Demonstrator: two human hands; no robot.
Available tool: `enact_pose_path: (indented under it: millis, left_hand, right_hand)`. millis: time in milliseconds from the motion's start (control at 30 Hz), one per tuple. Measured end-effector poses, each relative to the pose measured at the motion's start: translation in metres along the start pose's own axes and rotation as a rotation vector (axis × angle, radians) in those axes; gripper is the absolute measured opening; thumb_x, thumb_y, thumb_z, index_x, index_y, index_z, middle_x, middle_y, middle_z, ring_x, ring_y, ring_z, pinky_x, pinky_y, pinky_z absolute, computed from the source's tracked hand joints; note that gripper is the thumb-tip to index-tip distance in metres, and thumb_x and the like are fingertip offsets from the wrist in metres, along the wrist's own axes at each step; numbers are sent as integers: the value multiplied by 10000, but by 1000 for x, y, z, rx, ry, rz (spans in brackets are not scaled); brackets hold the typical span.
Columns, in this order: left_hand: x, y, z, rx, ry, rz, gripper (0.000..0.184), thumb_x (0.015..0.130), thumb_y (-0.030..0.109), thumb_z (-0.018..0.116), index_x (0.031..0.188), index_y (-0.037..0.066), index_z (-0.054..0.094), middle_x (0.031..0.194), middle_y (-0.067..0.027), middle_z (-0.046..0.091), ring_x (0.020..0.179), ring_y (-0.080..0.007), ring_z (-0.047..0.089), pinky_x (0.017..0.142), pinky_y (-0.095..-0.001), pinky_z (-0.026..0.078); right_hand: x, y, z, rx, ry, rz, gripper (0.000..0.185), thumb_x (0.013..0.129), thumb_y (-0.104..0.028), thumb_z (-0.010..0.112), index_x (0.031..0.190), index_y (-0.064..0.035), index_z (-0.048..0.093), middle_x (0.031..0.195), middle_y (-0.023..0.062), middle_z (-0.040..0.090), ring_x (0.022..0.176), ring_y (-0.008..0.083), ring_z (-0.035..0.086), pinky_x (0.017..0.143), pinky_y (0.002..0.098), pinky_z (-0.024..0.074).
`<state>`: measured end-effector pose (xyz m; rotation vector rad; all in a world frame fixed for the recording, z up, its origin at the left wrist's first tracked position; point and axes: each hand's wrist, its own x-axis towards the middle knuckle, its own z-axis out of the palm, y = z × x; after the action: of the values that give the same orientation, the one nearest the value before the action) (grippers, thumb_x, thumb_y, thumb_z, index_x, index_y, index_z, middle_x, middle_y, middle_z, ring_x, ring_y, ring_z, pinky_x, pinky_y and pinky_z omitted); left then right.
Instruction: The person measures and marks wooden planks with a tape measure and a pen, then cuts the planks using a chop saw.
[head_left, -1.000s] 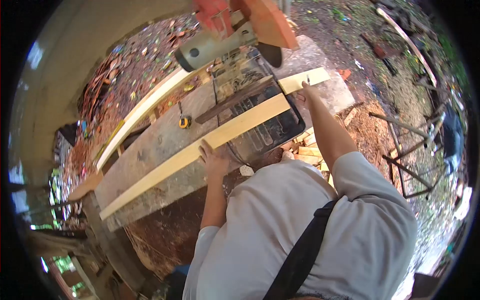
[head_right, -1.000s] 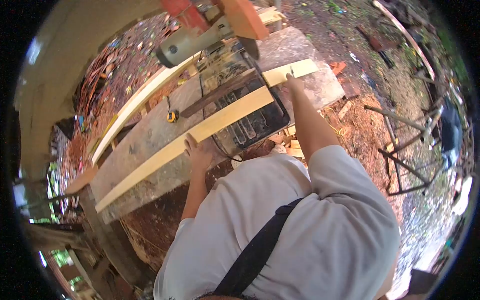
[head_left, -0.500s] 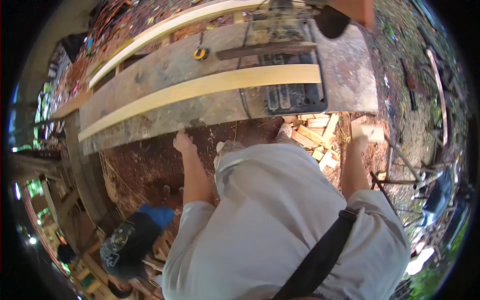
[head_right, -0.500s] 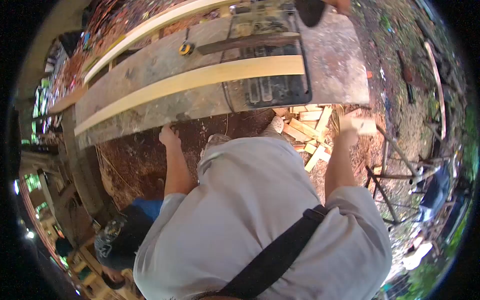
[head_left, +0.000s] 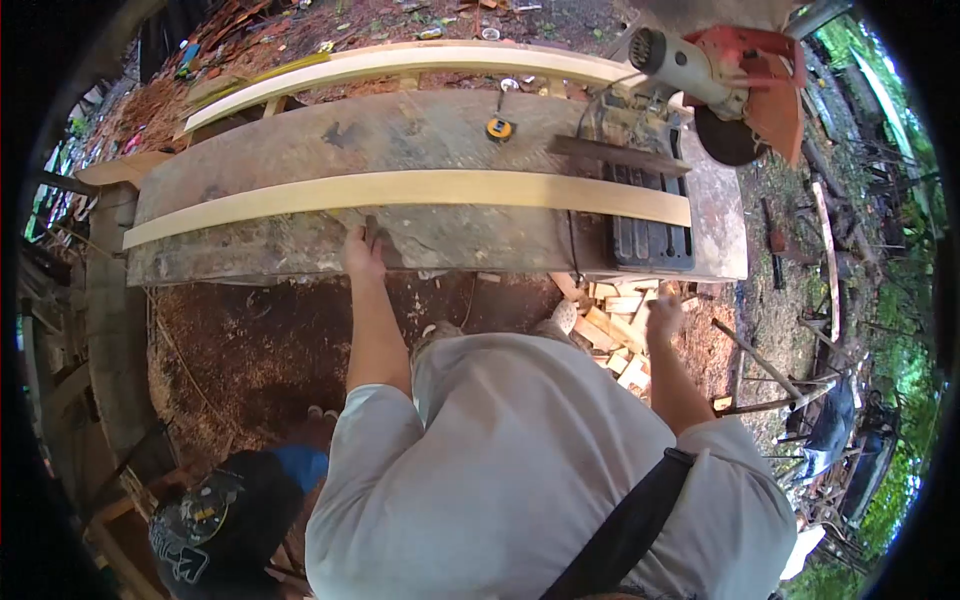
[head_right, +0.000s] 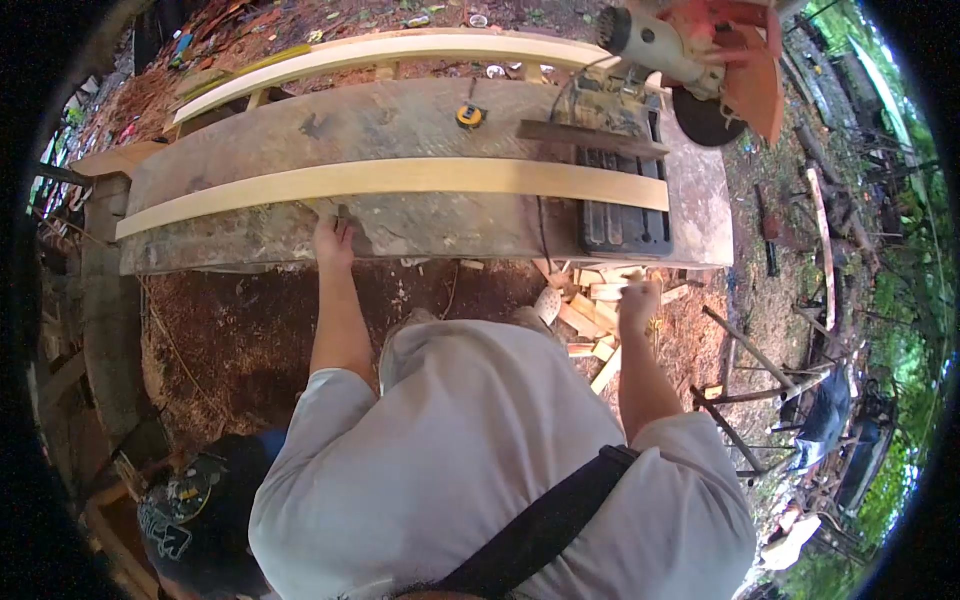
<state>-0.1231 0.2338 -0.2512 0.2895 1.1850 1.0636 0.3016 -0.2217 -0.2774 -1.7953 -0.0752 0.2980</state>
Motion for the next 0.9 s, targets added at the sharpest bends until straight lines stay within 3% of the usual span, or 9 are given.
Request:
enact_pose_path:
  millis: [33, 67, 267, 333, 400, 567, 633, 733, 900]
  left_hand:
    - [11, 13, 3, -29, -21, 75, 371, 952, 225, 627, 1273, 56, 546, 1163, -71, 602, 1082, -224, 569, 931, -393, 465]
    - [24, 24, 5, -44, -24, 90, 371, 952, 225, 627, 1273, 56, 546, 1163, -71, 602, 1082, -224, 569, 931, -393, 465]
    - [77, 60, 8, -222, -53, -76, 267, 943, 163, 687, 1155, 36, 586, 1002, -62, 627, 906, -206, 610, 742, -345, 539]
    - [105, 61, 1, -216, -35, -68, 235, 952, 124, 662, 1150, 23, 585, 1000, -71, 627, 884, -208, 612, 701, -338, 535]
    - [114, 74, -1, -213, -12, -70, 206, 960, 85, 637, 1145, 10, 584, 998, -81, 627, 863, -210, 614, 660, -331, 530]
    - [83, 142, -21, -285, 225, 198, 184, 1016, 61, 519, 1123, -87, 537, 1046, -128, 606, 863, -245, 638, 677, -387, 556]
    - [87, 177, -46, -350, 184, 228, 142, 980, 35, 534, 1047, -89, 534, 1000, -130, 585, 829, -231, 601, 678, -375, 548]
    - [82, 220, -64, -203, 375, 382, 198, 763, -131, 520, 686, 47, 483, 625, -24, 505, 508, -140, 474, 423, -337, 324]
    - [152, 261, -158, 41, 307, 379, 84, 834, -75, 522, 844, 6, 539, 813, -76, 583, 640, -198, 558, 522, -342, 467]
  right_hand:
    - [-17, 11, 34, -365, 4, -150, 346, 962, -184, 627, 664, -49, 512, 646, 69, 570, 498, 145, 488, 515, 328, 447]
    - [-68, -40, 77, -188, -118, -52, 407, 1001, -285, 618, 674, -61, 523, 642, 49, 577, 510, 115, 505, 501, 278, 416]
    - [-162, -132, 219, -283, -582, -448, 370, 1036, -325, 524, 963, 17, 643, 785, 88, 686, 731, 148, 638, 682, 309, 510]
    - [-170, -166, 247, -241, -721, -221, 429, 1035, -362, 517, 1187, 32, 593, 962, 137, 714, 826, 180, 659, 747, 333, 534]
    - [-167, -180, 274, 100, -627, 620, 566, 1025, -425, 522, 1346, 38, 462, 1109, 174, 688, 889, 220, 664, 789, 356, 550]
    - [-151, -120, 329, 514, -578, 734, 589, 1005, -429, 572, 1384, 1, 436, 1200, 210, 632, 947, 284, 637, 814, 411, 537]
    - [-173, -106, 361, 409, -799, 592, 440, 1010, -399, 579, 1273, -48, 545, 1092, 132, 658, 842, 231, 651, 757, 371, 542]
    - [-219, -166, 398, 548, -877, 796, 284, 1002, -350, 620, 1142, -104, 629, 941, 27, 672, 773, 159, 663, 684, 314, 538]
    - [-224, -201, 448, 628, -834, 778, 269, 980, -307, 666, 1143, -98, 620, 898, 11, 674, 792, 139, 668, 680, 296, 539]
